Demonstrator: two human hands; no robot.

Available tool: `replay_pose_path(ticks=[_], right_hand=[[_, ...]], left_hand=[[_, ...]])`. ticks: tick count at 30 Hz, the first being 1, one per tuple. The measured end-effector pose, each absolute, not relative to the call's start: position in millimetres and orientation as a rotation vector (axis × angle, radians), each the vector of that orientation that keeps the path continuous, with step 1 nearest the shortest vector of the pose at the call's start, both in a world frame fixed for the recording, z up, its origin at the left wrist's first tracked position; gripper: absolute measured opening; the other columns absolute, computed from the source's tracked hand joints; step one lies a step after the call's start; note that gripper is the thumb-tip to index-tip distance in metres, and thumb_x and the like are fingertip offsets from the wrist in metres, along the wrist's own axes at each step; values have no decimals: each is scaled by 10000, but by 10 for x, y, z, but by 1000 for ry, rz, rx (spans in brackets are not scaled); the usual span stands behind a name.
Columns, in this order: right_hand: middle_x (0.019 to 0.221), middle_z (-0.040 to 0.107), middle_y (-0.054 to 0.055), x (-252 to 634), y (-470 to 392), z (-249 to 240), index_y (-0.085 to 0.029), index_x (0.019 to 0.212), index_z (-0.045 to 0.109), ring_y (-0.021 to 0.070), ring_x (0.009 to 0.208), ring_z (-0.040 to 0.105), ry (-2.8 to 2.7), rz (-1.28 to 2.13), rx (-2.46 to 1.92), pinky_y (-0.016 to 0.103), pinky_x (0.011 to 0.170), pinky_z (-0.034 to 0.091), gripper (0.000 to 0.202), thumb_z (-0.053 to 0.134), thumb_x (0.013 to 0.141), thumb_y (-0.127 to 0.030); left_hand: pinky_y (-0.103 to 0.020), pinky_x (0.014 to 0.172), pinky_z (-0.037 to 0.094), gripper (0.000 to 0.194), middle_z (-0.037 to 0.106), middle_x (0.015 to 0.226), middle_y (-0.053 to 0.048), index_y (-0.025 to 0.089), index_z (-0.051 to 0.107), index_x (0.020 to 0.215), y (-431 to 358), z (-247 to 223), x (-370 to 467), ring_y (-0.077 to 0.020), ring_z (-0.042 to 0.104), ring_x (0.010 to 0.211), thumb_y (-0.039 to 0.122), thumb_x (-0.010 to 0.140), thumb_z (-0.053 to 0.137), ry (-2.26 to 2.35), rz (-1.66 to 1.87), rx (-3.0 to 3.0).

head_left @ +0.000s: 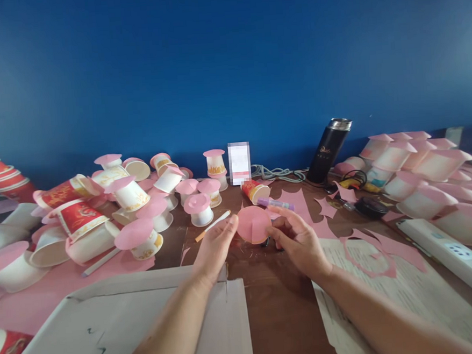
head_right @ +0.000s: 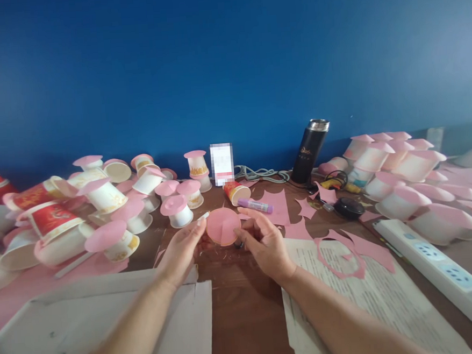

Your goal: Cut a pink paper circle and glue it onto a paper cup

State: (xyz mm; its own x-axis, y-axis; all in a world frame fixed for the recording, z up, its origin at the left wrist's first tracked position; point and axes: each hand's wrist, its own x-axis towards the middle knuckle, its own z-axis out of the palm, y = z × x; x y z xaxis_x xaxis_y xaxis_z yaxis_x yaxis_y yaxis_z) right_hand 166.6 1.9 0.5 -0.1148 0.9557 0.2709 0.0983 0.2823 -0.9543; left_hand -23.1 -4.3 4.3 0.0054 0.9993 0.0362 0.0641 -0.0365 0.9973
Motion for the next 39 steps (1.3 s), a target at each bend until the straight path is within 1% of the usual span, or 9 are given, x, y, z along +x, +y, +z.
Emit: replay_pose_path(ticks=[2,4,9,11,14,17,20,27,39], right_hand=[[729,602,-28,1661,23,18,-213,1230,531,97,546,522,-1474,1002,-1044,241,516,459,465,657,806,-358],[737,609,-25,1654,31,35,-208,1237,522,98,543,527,-1454,1027,-1063,243,515,461,490,659,795,-371],[735,619,-16,1641,72,49,-171,1248,486,89,530,489,-1366,1278,-1054,218,467,393,585,685,764,-431],[704,594,-27,1644,86,30,-164,1205,518,76,519,460,-1344,1379,-1016,201,450,350,553,688,763,-451],[645,545,-42,1650,92,-20,-161,1044,611,62,495,416,-1358,1442,-1035,193,436,305,429,680,769,-482],[571,504,-56,1652,90,-71,-167,879,637,65,469,390,-1378,1410,-1119,197,426,285,361,672,765,-508],[548,497,-58,1648,90,-90,-174,796,621,68,462,390,-1421,1378,-1156,196,417,278,331,670,767,-500],[555,506,-38,1622,82,-31,-171,744,631,79,487,414,-1501,1241,-1204,195,422,305,329,646,769,-498],[583,532,-31,1606,101,-57,-177,723,624,98,523,453,-1511,1167,-1208,219,491,357,329,655,762,-502]], left_hand=[[-268,651,461,422,678,786,-41,173,713,981,-28,24,-233,-165,581,706,532,803,582,1143,1144,1241],[-239,628,423,366,655,747,-15,168,711,959,-11,-4,-239,-126,537,646,474,768,649,1129,1134,1195],[-230,607,395,313,639,733,-12,163,700,888,3,-29,-236,-117,508,633,445,761,655,1161,1166,1160],[-232,614,396,306,630,717,-7,164,694,873,-3,-13,-225,-122,508,640,446,761,652,1191,1161,1175],[-235,627,398,302,611,681,8,169,691,878,-19,19,-212,-124,502,637,446,772,637,1249,1138,1253],[-238,645,414,300,627,704,10,176,692,878,-36,46,-206,-132,522,658,451,780,624,1306,1110,1318],[-241,663,437,304,651,746,6,179,690,891,-50,68,-198,-141,550,689,454,784,617,1312,1082,1348],[-260,638,493,337,657,710,-2,167,683,839,-37,37,-169,-157,592,679,487,737,655,1270,1078,1280],[-331,705,547,367,703,761,-42,148,659,843,-34,34,-136,-202,662,762,481,696,702,1232,1059,1156]])
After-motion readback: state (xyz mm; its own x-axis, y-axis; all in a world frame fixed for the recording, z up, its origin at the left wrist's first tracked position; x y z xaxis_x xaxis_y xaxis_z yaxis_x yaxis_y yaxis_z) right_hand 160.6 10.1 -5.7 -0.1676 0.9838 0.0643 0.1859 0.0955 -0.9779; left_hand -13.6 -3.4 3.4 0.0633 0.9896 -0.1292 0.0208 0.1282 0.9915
